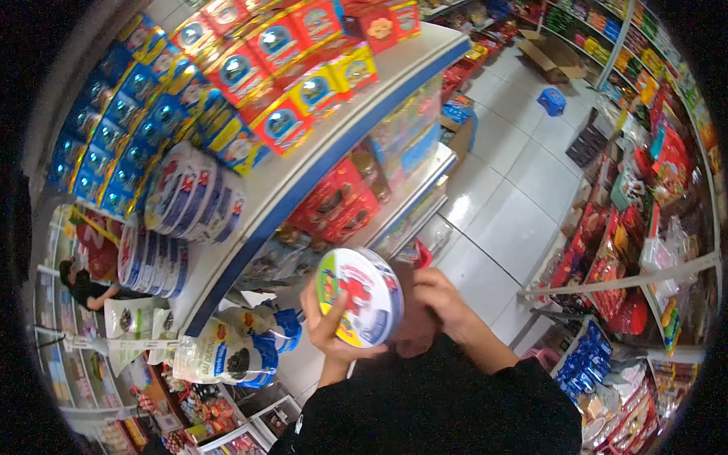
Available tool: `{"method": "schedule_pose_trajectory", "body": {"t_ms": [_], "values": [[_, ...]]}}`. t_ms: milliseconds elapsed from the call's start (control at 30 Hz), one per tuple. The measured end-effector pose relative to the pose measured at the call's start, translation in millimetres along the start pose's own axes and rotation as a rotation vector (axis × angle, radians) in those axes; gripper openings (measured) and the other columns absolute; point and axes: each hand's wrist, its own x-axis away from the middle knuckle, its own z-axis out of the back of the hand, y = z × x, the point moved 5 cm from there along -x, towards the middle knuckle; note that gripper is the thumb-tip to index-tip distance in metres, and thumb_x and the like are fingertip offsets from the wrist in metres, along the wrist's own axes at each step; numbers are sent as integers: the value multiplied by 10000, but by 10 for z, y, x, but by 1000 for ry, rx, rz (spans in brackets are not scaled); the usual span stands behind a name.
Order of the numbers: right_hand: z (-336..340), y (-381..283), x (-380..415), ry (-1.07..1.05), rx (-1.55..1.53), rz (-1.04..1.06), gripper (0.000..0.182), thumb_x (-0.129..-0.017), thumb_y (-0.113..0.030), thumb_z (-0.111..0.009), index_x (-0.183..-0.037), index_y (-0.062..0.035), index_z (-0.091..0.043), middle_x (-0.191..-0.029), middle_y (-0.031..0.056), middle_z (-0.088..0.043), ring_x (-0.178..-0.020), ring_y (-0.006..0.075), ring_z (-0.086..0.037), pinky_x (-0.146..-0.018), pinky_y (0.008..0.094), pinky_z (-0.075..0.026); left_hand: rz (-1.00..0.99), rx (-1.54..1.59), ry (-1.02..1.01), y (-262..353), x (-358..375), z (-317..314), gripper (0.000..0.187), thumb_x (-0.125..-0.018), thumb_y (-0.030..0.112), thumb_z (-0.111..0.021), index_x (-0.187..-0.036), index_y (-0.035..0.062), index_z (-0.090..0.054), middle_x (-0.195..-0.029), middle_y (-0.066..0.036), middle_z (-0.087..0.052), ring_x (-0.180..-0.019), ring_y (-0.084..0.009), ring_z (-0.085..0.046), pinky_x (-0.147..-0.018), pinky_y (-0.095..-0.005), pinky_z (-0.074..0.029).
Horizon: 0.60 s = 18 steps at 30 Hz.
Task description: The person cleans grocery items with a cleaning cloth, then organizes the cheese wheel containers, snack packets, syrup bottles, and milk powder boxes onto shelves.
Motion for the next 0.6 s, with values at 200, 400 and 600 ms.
{"method": "schedule_pose_trajectory", "body": {"t_ms": [200, 400, 600], "values": [[-72, 305, -237, 68, -146, 89, 302, -814, -133, -489, -1056, 42, -538, -947, 100, -605, -764, 128, -589, -656, 217, -472, 3, -38, -188, -2, 152, 176, 719, -411, 475, -812, -1046, 184, -640, -1114, -215, -525, -991, -337, -494, -848, -421, -350], [-192, 264, -575, -329, 319, 67, 232, -710, -62, -544, -897, 62, -601, -1028, 119, -555, -693, 97, -560, -402, 201, -401, 383, 693, 9, -425, 414, 317, 874, -414, 308, -841, -1123, 73, -386, -1161, -245, -455, -1024, -337, -489, -928, -403, -337], [-695, 84, -883, -989, 761, 289, 143, -563, -54, -672, -681, 2, -614, -984, 106, -581, -899, 277, -521, -832, 350, -387, 405, -148, -249, -428, 270, 144, 954, -424, 341, -834, -1173, 41, -326, -1146, -160, -430, -1110, -281, -417, -958, -385, -275]]}}
